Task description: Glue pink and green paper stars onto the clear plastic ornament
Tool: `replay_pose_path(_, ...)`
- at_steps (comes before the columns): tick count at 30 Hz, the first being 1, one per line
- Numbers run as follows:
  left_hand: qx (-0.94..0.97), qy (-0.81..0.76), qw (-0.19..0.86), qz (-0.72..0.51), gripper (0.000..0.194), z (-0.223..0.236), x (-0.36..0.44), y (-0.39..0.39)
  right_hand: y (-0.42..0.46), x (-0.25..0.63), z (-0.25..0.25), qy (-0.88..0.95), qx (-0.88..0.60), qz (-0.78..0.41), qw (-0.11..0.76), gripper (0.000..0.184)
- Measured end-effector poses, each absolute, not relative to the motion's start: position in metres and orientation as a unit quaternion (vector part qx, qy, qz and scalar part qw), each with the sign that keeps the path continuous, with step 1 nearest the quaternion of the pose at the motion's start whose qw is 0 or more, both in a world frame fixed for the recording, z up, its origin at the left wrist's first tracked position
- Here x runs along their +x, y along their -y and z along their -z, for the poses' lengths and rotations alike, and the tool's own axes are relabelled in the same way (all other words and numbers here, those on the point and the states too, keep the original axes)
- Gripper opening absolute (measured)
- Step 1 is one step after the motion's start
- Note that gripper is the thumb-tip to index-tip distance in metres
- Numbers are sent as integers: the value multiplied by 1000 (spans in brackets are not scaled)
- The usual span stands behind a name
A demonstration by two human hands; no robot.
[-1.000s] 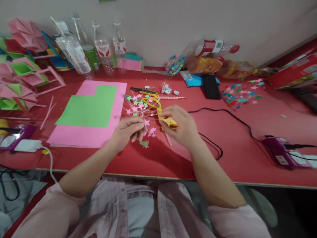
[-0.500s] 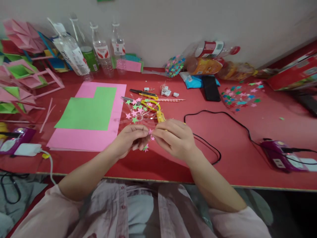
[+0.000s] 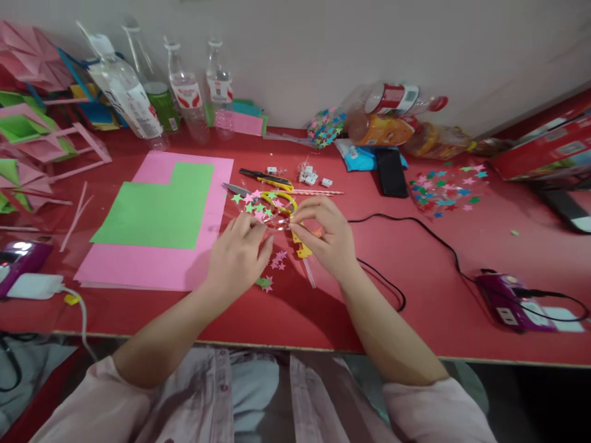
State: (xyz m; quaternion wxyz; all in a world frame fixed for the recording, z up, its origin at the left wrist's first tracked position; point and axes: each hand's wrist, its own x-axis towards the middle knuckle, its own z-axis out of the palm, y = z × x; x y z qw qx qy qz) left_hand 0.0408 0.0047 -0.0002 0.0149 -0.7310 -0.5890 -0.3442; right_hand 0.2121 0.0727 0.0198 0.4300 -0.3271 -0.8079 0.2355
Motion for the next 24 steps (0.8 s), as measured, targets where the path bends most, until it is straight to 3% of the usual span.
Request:
replay_pose_path(6, -713, 596, 118, 351, 20, 15, 42, -14, -72, 203, -2, 748, -335, -376, 434, 7)
replay_pose_path(12, -699, 594, 76, 390, 13, 22, 45, -20, -65, 198, 5, 704, -318, -439, 459, 6)
replay_pose_path(19, -680, 597, 45, 423, 10, 23, 46, -20, -57, 198, 6, 724, -317, -411, 455, 5)
replay_pose_path(24, -679, 590, 43, 436, 6, 21, 44, -19, -59, 204, 6, 798, -308, -270, 442, 6)
